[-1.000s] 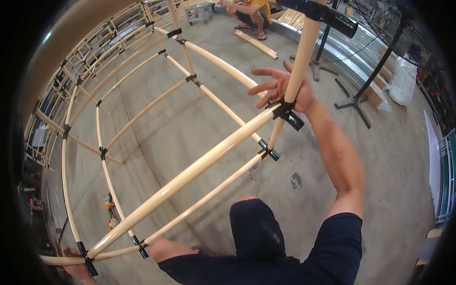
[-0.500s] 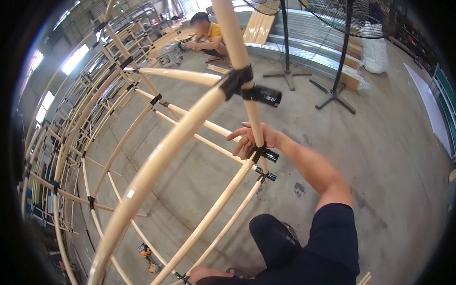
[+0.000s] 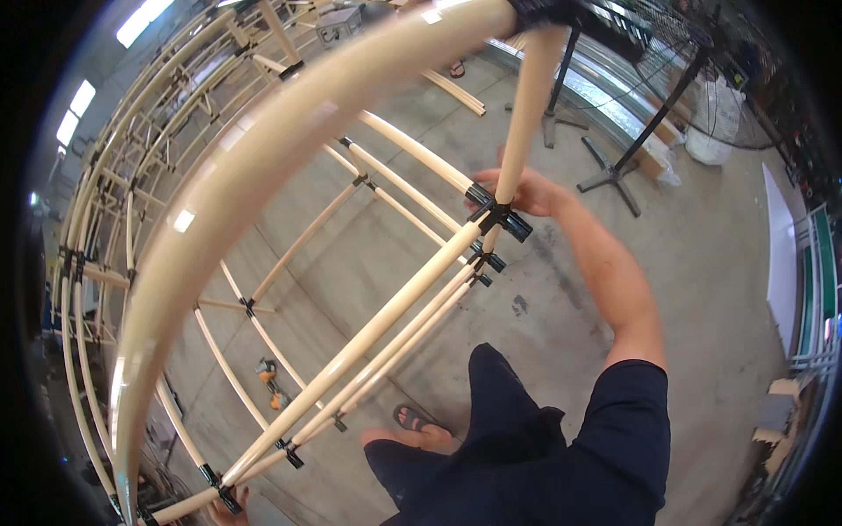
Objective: The person assembles a large frame structure by inserting poles into connectors and securing them using a power drill.
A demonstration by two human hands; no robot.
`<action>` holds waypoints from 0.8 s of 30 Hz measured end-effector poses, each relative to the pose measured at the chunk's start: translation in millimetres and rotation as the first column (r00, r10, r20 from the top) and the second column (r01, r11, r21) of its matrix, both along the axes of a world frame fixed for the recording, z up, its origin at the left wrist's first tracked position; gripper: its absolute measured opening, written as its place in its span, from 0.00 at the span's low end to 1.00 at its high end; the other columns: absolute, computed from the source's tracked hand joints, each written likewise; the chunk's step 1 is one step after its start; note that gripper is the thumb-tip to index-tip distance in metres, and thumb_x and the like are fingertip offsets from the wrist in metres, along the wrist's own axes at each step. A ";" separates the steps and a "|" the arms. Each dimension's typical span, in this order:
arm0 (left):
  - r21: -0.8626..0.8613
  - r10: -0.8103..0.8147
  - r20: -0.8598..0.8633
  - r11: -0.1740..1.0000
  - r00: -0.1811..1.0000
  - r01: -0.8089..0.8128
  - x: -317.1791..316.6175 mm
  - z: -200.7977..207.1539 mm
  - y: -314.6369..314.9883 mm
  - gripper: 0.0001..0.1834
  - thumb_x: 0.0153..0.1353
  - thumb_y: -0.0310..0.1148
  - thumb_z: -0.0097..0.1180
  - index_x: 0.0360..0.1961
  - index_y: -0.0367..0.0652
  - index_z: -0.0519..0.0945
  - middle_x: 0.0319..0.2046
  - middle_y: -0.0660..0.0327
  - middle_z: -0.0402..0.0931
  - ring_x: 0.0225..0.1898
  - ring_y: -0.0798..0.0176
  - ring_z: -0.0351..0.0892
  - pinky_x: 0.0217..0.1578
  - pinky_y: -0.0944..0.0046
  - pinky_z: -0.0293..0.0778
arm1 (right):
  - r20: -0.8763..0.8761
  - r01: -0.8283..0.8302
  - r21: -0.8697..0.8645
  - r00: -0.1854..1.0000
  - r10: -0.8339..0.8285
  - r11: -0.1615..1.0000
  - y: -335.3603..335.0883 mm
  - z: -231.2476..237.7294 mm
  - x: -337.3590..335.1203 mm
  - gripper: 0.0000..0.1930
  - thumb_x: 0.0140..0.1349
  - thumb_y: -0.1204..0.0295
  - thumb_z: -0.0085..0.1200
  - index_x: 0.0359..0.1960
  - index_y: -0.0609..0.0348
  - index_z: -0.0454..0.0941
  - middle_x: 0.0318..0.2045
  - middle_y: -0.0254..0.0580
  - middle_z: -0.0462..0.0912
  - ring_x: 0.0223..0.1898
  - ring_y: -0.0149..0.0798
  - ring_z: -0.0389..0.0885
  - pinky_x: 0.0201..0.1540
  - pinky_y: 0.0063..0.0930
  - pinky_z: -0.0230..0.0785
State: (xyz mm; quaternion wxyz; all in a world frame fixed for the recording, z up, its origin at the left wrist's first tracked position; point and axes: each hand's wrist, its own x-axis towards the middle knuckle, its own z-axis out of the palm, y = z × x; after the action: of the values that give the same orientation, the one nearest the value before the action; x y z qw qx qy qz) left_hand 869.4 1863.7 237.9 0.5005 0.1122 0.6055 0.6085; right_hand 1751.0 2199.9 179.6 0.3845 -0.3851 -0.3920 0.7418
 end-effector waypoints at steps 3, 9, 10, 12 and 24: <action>-0.125 -0.178 -0.063 0.978 0.982 0.170 -14.3 -20.1 17.8 0.46 0.65 0.71 0.42 0.68 0.41 0.68 0.57 0.49 0.76 0.55 0.50 0.78 0.53 0.46 0.75 | 0.275 -0.021 -0.078 0.961 0.042 0.997 -2.8 11.4 -17.1 0.44 0.66 0.29 0.33 0.56 0.62 0.72 0.47 0.57 0.84 0.48 0.45 0.85 0.53 0.41 0.77; -0.023 -0.013 0.001 1.000 1.000 0.013 -4.0 -23.7 -10.5 0.27 0.71 0.58 0.44 0.43 0.42 0.78 0.34 0.55 0.79 0.40 0.51 0.83 0.44 0.48 0.82 | 0.270 0.133 -0.232 0.960 -0.067 0.964 23.8 -10.2 -39.7 0.24 0.74 0.53 0.45 0.50 0.64 0.78 0.38 0.44 0.85 0.34 0.37 0.85 0.40 0.33 0.80; 0.010 0.061 -0.018 0.998 0.998 -0.061 11.8 -2.6 -27.3 0.25 0.73 0.54 0.44 0.36 0.43 0.80 0.27 0.57 0.80 0.35 0.51 0.84 0.43 0.48 0.83 | 0.248 0.124 -0.095 0.964 -0.098 0.988 28.8 -13.9 -62.8 0.21 0.74 0.56 0.45 0.47 0.65 0.79 0.33 0.40 0.85 0.31 0.35 0.85 0.35 0.30 0.80; 0.030 0.047 -0.060 0.999 0.997 -0.045 30.2 14.1 -35.9 0.22 0.72 0.53 0.47 0.33 0.46 0.79 0.23 0.63 0.77 0.29 0.59 0.81 0.43 0.47 0.81 | 0.278 -0.008 0.001 0.960 0.007 1.000 5.4 -17.2 -53.9 0.21 0.73 0.57 0.44 0.48 0.66 0.78 0.32 0.42 0.85 0.32 0.35 0.85 0.36 0.31 0.80; -0.198 0.031 -0.717 0.949 0.697 -0.246 -32.3 -34.6 -103.3 0.41 0.73 0.65 0.37 0.46 0.31 0.82 0.40 0.58 0.80 0.42 0.61 0.75 0.47 0.58 0.72 | 0.574 0.333 0.092 0.753 -0.323 0.939 -54.7 -69.9 -26.6 0.21 0.76 0.58 0.42 0.54 0.63 0.76 0.47 0.45 0.81 0.45 0.39 0.79 0.52 0.34 0.72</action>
State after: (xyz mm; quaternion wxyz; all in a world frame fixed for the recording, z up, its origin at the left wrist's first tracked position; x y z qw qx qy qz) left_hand 837.1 1760.4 203.2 0.1938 0.2180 0.8365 0.4638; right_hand 1724.5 2145.2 109.6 0.3671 -0.6586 -0.4107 0.5127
